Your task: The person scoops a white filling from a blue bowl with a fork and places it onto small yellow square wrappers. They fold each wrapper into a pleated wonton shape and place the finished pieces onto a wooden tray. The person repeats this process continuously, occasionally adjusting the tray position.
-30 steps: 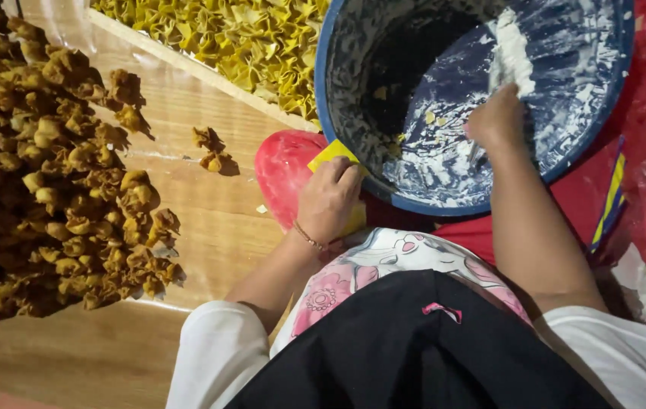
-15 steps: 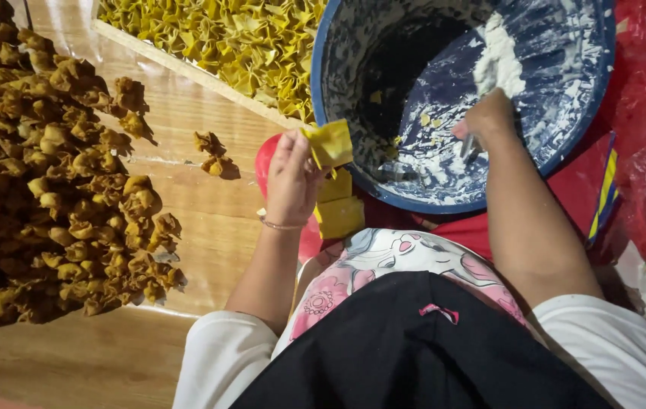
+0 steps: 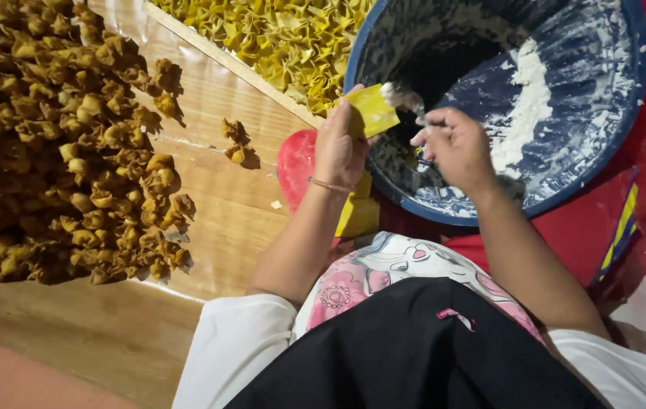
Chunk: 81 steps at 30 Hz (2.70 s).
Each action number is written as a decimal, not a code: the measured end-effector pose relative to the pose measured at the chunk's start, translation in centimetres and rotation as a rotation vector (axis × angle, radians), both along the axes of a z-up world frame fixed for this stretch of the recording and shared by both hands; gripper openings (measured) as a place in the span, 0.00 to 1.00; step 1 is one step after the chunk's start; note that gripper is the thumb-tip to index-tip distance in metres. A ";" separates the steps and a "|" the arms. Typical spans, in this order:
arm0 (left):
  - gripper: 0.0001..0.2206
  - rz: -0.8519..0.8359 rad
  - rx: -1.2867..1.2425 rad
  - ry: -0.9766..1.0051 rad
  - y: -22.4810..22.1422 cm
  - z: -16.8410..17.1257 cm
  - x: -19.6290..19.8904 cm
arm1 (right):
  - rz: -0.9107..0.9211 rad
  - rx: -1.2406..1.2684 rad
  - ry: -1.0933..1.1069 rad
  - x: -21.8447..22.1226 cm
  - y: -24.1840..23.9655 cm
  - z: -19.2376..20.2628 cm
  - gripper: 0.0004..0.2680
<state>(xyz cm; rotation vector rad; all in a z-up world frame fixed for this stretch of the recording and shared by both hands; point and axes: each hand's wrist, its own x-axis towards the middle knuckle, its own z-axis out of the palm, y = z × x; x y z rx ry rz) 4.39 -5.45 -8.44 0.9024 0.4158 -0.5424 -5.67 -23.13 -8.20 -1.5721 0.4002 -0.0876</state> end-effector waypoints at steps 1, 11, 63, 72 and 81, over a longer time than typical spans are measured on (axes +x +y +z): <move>0.17 0.000 -0.001 -0.004 -0.2 -0.2 0.0 | 0.000 -0.001 -0.004 0.0 0.6 0.5 0.08; 0.12 0.144 -0.010 0.149 -0.3 2.6 -0.1 | -0.064 -0.592 -0.368 -0.8 2.4 0.7 0.07; 0.24 0.203 -0.097 0.313 -0.6 2.3 -1.0 | -0.108 -0.435 -0.298 -0.5 3.1 2.9 0.05; 0.26 0.320 -0.218 0.442 1.1 2.5 -0.1 | -0.103 -0.608 -0.385 -1.5 2.3 0.9 0.05; 0.16 0.078 -0.230 0.258 2.1 1.9 -1.0 | -0.078 -0.365 -0.414 0.1 2.5 4.3 0.05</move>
